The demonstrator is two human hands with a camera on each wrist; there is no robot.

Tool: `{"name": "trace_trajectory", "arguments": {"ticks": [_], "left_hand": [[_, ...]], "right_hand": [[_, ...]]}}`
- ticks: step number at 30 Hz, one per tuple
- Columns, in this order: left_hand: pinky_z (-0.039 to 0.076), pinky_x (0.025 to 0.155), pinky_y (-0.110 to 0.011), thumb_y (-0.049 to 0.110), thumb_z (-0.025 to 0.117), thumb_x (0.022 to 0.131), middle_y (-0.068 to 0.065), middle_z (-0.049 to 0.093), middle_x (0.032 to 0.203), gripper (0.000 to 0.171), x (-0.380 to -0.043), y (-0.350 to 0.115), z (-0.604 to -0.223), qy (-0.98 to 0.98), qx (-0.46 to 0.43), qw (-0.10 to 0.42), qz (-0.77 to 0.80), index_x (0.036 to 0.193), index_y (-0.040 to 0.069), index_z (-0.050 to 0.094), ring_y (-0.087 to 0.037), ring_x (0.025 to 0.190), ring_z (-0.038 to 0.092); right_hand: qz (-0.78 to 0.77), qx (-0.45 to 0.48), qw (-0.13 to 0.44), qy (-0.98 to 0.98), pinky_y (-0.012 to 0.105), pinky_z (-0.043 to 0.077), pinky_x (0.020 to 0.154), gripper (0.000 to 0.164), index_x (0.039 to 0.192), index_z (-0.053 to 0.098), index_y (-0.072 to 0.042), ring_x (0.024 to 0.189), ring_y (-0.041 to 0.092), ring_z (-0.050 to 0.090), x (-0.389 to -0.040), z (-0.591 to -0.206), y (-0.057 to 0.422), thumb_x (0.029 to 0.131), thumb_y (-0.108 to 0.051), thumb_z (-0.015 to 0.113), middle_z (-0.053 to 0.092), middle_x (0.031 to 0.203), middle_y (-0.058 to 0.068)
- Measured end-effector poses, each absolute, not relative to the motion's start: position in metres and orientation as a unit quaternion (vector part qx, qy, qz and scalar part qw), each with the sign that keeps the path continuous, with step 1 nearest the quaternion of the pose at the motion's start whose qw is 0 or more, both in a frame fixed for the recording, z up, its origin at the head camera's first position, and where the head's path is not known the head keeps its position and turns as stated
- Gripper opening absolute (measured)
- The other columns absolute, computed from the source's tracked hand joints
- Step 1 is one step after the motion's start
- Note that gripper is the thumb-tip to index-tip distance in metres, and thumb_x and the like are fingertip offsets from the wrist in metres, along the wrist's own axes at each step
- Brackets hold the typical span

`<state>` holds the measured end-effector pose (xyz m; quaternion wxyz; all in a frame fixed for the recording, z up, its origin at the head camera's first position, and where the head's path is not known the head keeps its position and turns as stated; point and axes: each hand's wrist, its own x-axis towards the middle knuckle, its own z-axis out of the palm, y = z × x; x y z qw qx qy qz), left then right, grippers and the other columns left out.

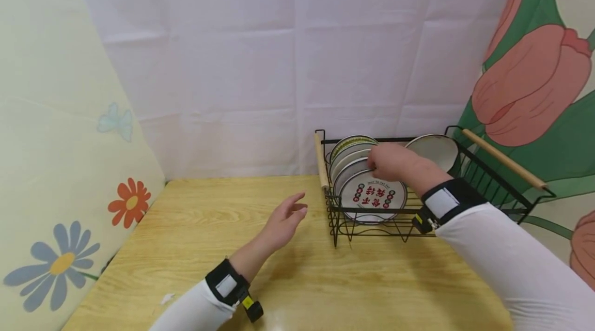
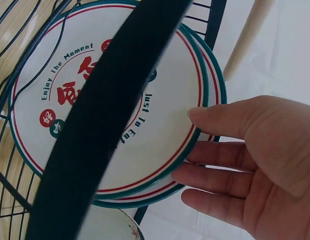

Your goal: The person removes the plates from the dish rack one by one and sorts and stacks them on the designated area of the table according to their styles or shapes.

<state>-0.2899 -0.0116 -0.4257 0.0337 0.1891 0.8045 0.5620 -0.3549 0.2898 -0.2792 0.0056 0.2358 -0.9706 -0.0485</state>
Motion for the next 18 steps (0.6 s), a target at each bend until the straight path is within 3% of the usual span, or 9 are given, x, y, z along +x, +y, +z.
{"name": "trace_trajectory", "arguments": {"ticks": [3, 6, 18], "left_hand": [[0.053, 0.105, -0.049, 0.044, 0.048, 0.107, -0.011, 0.057, 0.149, 0.054, -0.288, -0.012, -0.428, 0.801, 0.186, 0.04, 0.568, 0.158, 0.03, 0.039, -0.032, 0.131, 0.06], [0.053, 0.106, -0.048, 0.044, 0.049, 0.107, -0.012, 0.056, 0.149, 0.054, -0.287, -0.012, -0.431, 0.796, 0.187, 0.047, 0.573, 0.158, 0.03, 0.038, -0.031, 0.131, 0.059], [0.054, 0.105, -0.047, 0.045, 0.049, 0.107, -0.008, 0.059, 0.146, 0.053, -0.284, -0.012, -0.431, 0.796, 0.192, 0.042, 0.572, 0.158, 0.032, 0.039, -0.029, 0.13, 0.061]], "right_hand": [[-0.043, 0.239, -0.005, -0.97, 0.041, 0.058, 0.07, 0.004, 0.09, 0.076, -0.008, 0.074, 0.016, 0.064, -0.354, -0.283, 0.289, 0.09, -0.009, 0.073, 0.071, 0.082, 0.001], [-0.037, 0.243, -0.024, -0.969, 0.036, 0.055, 0.064, 0.007, 0.086, 0.075, -0.01, 0.069, 0.014, 0.06, -0.353, -0.287, 0.289, 0.091, -0.007, 0.071, 0.067, 0.076, -0.002], [-0.04, 0.243, -0.014, -0.969, 0.029, 0.043, 0.058, 0.018, 0.076, 0.067, -0.012, 0.062, 0.013, 0.051, -0.35, -0.295, 0.295, 0.094, -0.007, 0.07, 0.058, 0.069, -0.002]]}}
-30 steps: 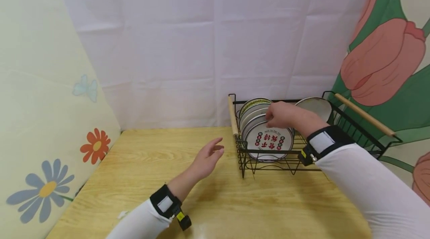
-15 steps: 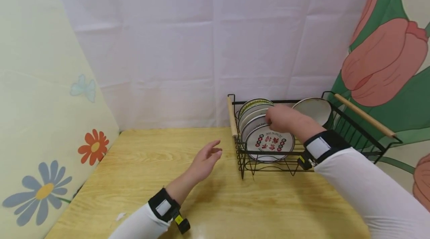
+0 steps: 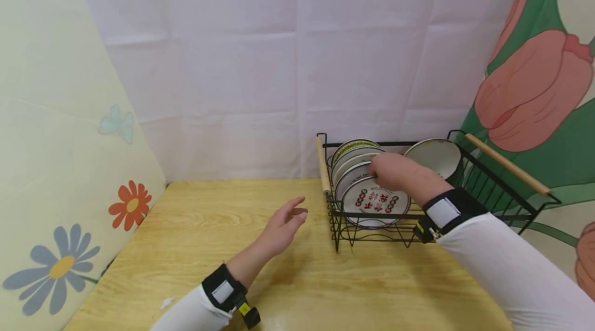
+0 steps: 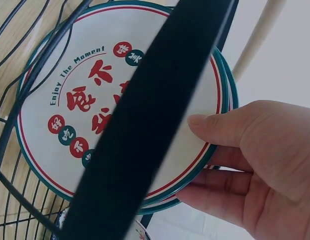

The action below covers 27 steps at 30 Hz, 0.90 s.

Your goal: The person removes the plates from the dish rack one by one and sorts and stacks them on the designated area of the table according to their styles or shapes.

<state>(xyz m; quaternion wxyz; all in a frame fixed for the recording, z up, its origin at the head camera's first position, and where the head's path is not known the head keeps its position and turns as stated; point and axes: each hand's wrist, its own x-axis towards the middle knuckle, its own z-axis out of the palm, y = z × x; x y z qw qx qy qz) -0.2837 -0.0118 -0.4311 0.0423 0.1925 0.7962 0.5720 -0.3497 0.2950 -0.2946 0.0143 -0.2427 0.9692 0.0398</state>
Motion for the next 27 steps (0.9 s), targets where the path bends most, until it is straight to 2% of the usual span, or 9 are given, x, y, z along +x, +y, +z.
{"name": "trace_trajectory", "arguments": {"ticks": [8, 13, 18, 22, 27], "left_hand": [[0.054, 0.104, -0.05, 0.041, 0.049, 0.107, -0.012, 0.059, 0.145, 0.053, -0.287, -0.02, -0.422, 0.794, 0.203, 0.03, 0.572, 0.158, 0.027, 0.039, -0.032, 0.13, 0.061], [0.055, 0.102, -0.05, 0.041, 0.048, 0.107, -0.013, 0.06, 0.146, 0.054, -0.295, -0.024, -0.412, 0.797, 0.213, 0.024, 0.564, 0.158, 0.026, 0.039, -0.033, 0.129, 0.062], [0.056, 0.101, -0.05, 0.041, 0.049, 0.107, -0.013, 0.06, 0.145, 0.056, -0.303, -0.027, -0.395, 0.798, 0.222, 0.012, 0.56, 0.159, 0.026, 0.038, -0.032, 0.127, 0.063], [0.054, 0.104, -0.052, 0.042, 0.049, 0.107, -0.013, 0.059, 0.147, 0.057, -0.31, -0.032, -0.376, 0.803, 0.228, 0.003, 0.551, 0.161, 0.028, 0.035, -0.033, 0.13, 0.062], [0.052, 0.107, -0.053, 0.041, 0.049, 0.107, -0.014, 0.06, 0.146, 0.058, -0.319, -0.04, -0.349, 0.791, 0.231, -0.001, 0.567, 0.161, 0.028, 0.034, -0.031, 0.13, 0.062]], "right_hand": [[0.046, -0.26, -0.032, 0.964, 0.037, 0.053, 0.064, 0.008, 0.084, 0.075, -0.008, 0.068, 0.013, 0.058, -0.346, -0.269, 0.301, 0.091, -0.006, 0.072, 0.066, 0.076, -0.001], [0.03, -0.231, -0.012, 0.972, 0.041, 0.057, 0.07, 0.006, 0.09, 0.076, -0.004, 0.075, 0.017, 0.062, -0.346, -0.242, 0.307, 0.092, -0.005, 0.07, 0.068, 0.085, 0.006], [0.015, -0.209, -0.009, 0.978, 0.044, 0.058, 0.074, 0.007, 0.089, 0.075, -0.001, 0.076, 0.021, 0.064, -0.351, -0.212, 0.314, 0.091, -0.005, 0.069, 0.069, 0.085, 0.009], [-0.019, -0.18, 0.004, 0.983, 0.043, 0.058, 0.071, 0.012, 0.094, 0.075, 0.001, 0.078, 0.023, 0.063, -0.354, -0.189, 0.321, 0.094, -0.008, 0.068, 0.069, 0.087, 0.011], [-0.128, -0.144, 0.033, 0.981, 0.042, 0.063, 0.068, 0.026, 0.11, 0.072, 0.007, 0.077, 0.022, 0.068, -0.359, -0.171, 0.334, 0.102, -0.016, 0.062, 0.071, 0.093, 0.015]]}}
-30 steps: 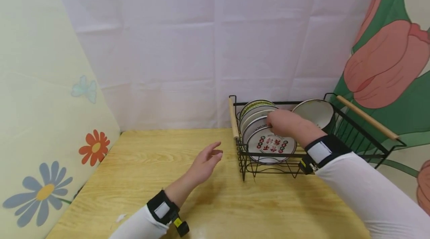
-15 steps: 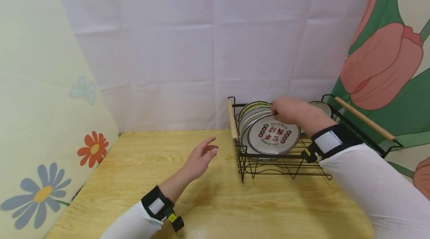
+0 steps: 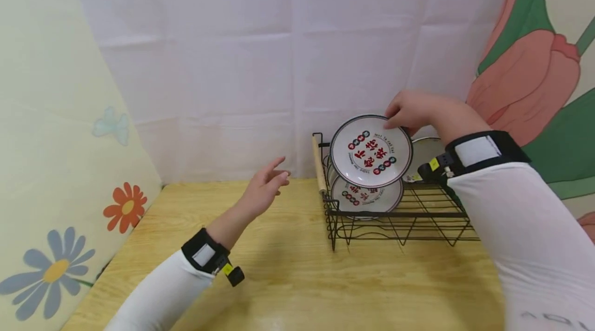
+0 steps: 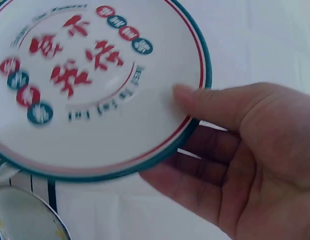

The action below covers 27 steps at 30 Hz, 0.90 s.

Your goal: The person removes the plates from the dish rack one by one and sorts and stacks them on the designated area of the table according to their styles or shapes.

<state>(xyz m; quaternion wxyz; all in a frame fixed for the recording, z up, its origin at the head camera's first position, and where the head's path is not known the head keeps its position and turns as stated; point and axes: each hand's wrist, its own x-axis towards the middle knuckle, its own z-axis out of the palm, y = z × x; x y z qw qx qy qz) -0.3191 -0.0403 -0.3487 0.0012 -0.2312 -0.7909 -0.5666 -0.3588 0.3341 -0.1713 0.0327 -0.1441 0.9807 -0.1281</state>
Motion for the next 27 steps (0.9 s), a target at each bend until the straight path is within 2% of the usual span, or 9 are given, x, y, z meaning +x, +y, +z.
{"name": "trace_trajectory", "arguments": {"ticks": [4, 8, 13, 18, 22, 25, 27], "left_hand": [[0.057, 0.099, -0.048, 0.038, 0.05, 0.107, -0.012, 0.063, 0.142, 0.059, -0.326, -0.046, -0.33, -0.776, -0.226, -0.005, -0.588, 0.162, 0.026, 0.033, -0.029, 0.125, 0.065], [0.06, 0.093, -0.046, 0.037, 0.05, 0.108, -0.012, 0.065, 0.141, 0.061, -0.328, -0.052, -0.315, -0.763, -0.205, -0.021, -0.613, 0.163, 0.026, 0.028, -0.029, 0.12, 0.069], [0.061, 0.091, -0.045, 0.036, 0.049, 0.108, -0.014, 0.065, 0.141, 0.063, -0.329, -0.06, -0.305, -0.736, -0.179, -0.057, -0.65, 0.164, 0.028, 0.022, -0.03, 0.117, 0.072], [0.063, 0.078, -0.037, 0.039, 0.045, 0.109, -0.021, 0.064, 0.14, 0.065, -0.329, -0.066, -0.301, -0.696, -0.166, -0.111, -0.69, 0.165, 0.03, 0.014, -0.024, 0.096, 0.077], [0.062, 0.066, -0.033, 0.045, 0.04, 0.109, -0.027, 0.064, 0.137, 0.064, -0.326, -0.071, -0.298, -0.661, -0.153, -0.148, -0.72, 0.165, 0.033, 0.012, -0.022, 0.081, 0.078], [0.061, 0.06, -0.032, 0.05, 0.036, 0.109, -0.027, 0.069, 0.127, 0.062, -0.322, -0.074, -0.295, -0.649, -0.138, -0.164, -0.73, 0.164, 0.037, 0.011, -0.023, 0.074, 0.077], [0.059, 0.056, -0.03, 0.051, 0.033, 0.109, -0.025, 0.074, 0.113, 0.061, -0.319, -0.076, -0.294, -0.647, -0.129, -0.171, -0.731, 0.164, 0.039, 0.01, -0.023, 0.068, 0.076]], "right_hand": [[-0.213, -0.12, 0.031, 0.969, 0.042, 0.064, 0.071, 0.038, 0.122, 0.068, 0.008, 0.077, 0.022, 0.072, -0.36, -0.172, 0.34, 0.104, -0.024, 0.061, 0.073, 0.097, 0.014], [-0.297, -0.104, 0.016, 0.949, 0.037, 0.064, 0.071, 0.048, 0.131, 0.064, 0.007, 0.076, 0.023, 0.073, -0.36, -0.183, 0.335, 0.102, -0.031, 0.064, 0.074, 0.093, 0.008], [-0.388, -0.106, 0.005, 0.915, 0.037, 0.063, 0.069, 0.049, 0.134, 0.061, 0.006, 0.074, 0.022, 0.07, -0.361, -0.204, 0.322, 0.103, -0.031, 0.063, 0.072, 0.089, 0.002], [-0.467, -0.111, 0.009, 0.877, 0.033, 0.062, 0.066, 0.044, 0.132, 0.06, 0.005, 0.073, 0.017, 0.068, -0.361, -0.222, 0.301, 0.104, -0.027, 0.062, 0.071, 0.086, -0.001], [-0.55, -0.098, 0.019, 0.829, 0.028, 0.062, 0.064, 0.025, 0.118, 0.068, -0.004, 0.069, 0.014, 0.07, -0.361, -0.234, 0.282, 0.102, -0.023, 0.064, 0.073, 0.083, -0.002], [-0.605, -0.088, 0.032, 0.791, 0.026, 0.061, 0.063, 0.011, 0.108, 0.07, -0.011, 0.068, 0.012, 0.07, -0.358, -0.242, 0.267, 0.101, -0.02, 0.065, 0.074, 0.083, -0.002], [-0.628, -0.082, 0.041, 0.773, 0.025, 0.06, 0.062, 0.013, 0.11, 0.068, -0.01, 0.068, 0.011, 0.07, -0.353, -0.247, 0.256, 0.102, -0.019, 0.065, 0.074, 0.083, -0.002]]}}
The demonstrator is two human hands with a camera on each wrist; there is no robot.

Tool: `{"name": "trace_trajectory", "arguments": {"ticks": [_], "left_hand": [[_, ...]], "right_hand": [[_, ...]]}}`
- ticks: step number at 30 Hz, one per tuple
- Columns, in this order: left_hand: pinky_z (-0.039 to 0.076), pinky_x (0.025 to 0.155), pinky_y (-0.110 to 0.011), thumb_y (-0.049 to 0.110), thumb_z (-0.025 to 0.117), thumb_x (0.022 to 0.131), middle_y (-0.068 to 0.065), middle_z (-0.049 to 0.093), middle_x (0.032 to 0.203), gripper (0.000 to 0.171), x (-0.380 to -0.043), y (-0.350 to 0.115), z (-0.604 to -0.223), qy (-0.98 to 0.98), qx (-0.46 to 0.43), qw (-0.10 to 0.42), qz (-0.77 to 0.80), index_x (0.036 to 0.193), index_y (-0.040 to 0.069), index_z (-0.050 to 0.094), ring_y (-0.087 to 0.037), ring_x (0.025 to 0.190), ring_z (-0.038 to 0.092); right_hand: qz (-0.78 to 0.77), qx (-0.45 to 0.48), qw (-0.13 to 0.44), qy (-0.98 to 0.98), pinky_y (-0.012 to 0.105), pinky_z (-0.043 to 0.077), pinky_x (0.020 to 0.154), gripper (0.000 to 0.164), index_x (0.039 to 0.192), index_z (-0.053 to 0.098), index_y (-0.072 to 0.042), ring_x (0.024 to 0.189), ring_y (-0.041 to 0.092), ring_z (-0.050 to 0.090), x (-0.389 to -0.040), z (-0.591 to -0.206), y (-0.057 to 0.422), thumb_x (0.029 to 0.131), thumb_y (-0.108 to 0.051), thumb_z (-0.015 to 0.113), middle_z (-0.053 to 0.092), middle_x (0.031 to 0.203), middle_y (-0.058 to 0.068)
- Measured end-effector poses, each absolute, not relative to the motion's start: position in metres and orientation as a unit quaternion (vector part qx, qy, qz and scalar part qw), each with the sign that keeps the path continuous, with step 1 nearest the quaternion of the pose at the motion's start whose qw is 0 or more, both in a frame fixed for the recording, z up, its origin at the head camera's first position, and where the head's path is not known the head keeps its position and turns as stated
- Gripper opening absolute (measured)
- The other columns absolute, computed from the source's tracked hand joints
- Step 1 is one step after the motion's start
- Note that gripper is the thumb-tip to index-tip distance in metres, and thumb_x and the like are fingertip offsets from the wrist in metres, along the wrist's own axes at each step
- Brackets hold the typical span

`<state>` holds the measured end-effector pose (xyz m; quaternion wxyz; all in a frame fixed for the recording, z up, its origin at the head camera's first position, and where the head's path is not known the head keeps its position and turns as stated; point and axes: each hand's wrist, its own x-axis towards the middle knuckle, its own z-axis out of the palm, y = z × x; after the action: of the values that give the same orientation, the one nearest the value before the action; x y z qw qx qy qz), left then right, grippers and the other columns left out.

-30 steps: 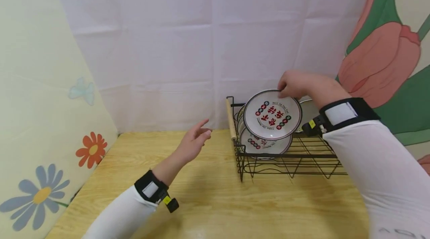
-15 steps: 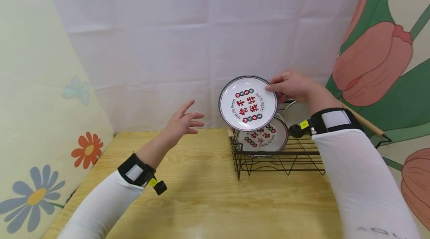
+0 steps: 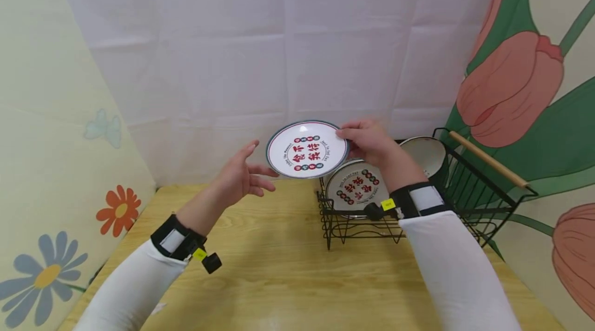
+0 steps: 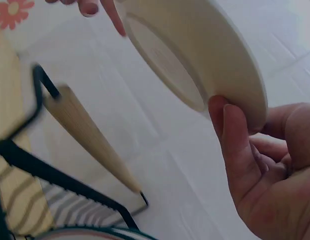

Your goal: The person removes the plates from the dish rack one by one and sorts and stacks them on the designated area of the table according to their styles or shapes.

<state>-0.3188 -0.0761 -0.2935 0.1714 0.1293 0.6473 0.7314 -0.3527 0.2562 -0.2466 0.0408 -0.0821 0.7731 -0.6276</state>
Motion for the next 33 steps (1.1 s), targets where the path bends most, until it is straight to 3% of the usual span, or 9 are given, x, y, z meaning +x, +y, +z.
{"name": "trace_trajectory", "arguments": {"ticks": [4, 8, 13, 20, 27, 33], "left_hand": [[0.054, 0.051, -0.027, 0.052, 0.029, 0.109, -0.015, 0.075, 0.087, 0.06, -0.312, -0.08, -0.292, 0.642, 0.117, 0.183, 0.735, 0.164, 0.039, 0.009, -0.018, 0.055, 0.069], [0.051, 0.049, -0.025, 0.043, 0.028, 0.11, -0.009, 0.071, 0.074, 0.057, -0.307, -0.083, -0.293, 0.637, 0.124, 0.183, 0.738, 0.165, 0.034, 0.015, -0.015, 0.049, 0.063], [0.051, 0.046, -0.024, 0.022, 0.032, 0.11, -0.008, 0.07, 0.07, 0.054, -0.307, -0.085, -0.301, 0.624, 0.148, 0.17, 0.748, 0.163, 0.024, 0.026, -0.014, 0.046, 0.062], [0.047, 0.044, -0.022, 0.015, 0.037, 0.107, -0.005, 0.071, 0.072, 0.047, -0.308, -0.084, -0.308, 0.618, 0.146, 0.152, 0.758, 0.154, 0.012, 0.041, -0.009, 0.044, 0.057], [0.045, 0.044, -0.022, 0.013, 0.038, 0.106, -0.005, 0.071, 0.07, 0.046, -0.309, -0.089, -0.305, 0.622, 0.12, 0.109, 0.766, 0.152, 0.012, 0.04, -0.009, 0.043, 0.057], [0.046, 0.043, -0.022, 0.012, 0.037, 0.106, -0.003, 0.07, 0.065, 0.047, -0.311, -0.104, -0.294, 0.613, 0.118, 0.076, 0.777, 0.153, 0.01, 0.037, -0.01, 0.043, 0.058]], "right_hand": [[-0.644, -0.085, 0.05, 0.758, 0.025, 0.061, 0.062, 0.034, 0.13, 0.058, 0.002, 0.068, 0.011, 0.071, -0.341, -0.254, 0.237, 0.104, -0.018, 0.061, 0.075, 0.082, -0.002], [-0.662, -0.088, 0.055, 0.742, 0.026, 0.061, 0.062, 0.046, 0.142, 0.049, 0.009, 0.068, 0.011, 0.072, -0.334, -0.26, 0.223, 0.105, -0.017, 0.058, 0.076, 0.083, -0.001], [-0.676, -0.089, 0.06, 0.729, 0.024, 0.06, 0.06, 0.047, 0.142, 0.05, 0.009, 0.067, 0.009, 0.072, -0.331, -0.266, 0.214, 0.105, -0.018, 0.058, 0.077, 0.082, -0.003], [-0.685, -0.073, 0.058, 0.722, 0.024, 0.061, 0.064, 0.05, 0.144, 0.047, 0.009, 0.07, 0.008, 0.072, -0.328, -0.27, 0.209, 0.106, -0.022, 0.056, 0.076, 0.082, -0.005], [-0.706, -0.086, 0.053, 0.701, 0.023, 0.06, 0.063, 0.04, 0.136, 0.058, 0.001, 0.069, 0.009, 0.069, -0.323, -0.268, 0.2, 0.107, -0.026, 0.053, 0.074, 0.084, -0.002], [-0.738, -0.112, 0.051, 0.663, 0.032, 0.064, 0.078, 0.047, 0.143, 0.053, 0.0, 0.082, 0.016, 0.074, -0.315, -0.256, 0.178, 0.107, -0.03, 0.053, 0.076, 0.1, 0.004]]}}
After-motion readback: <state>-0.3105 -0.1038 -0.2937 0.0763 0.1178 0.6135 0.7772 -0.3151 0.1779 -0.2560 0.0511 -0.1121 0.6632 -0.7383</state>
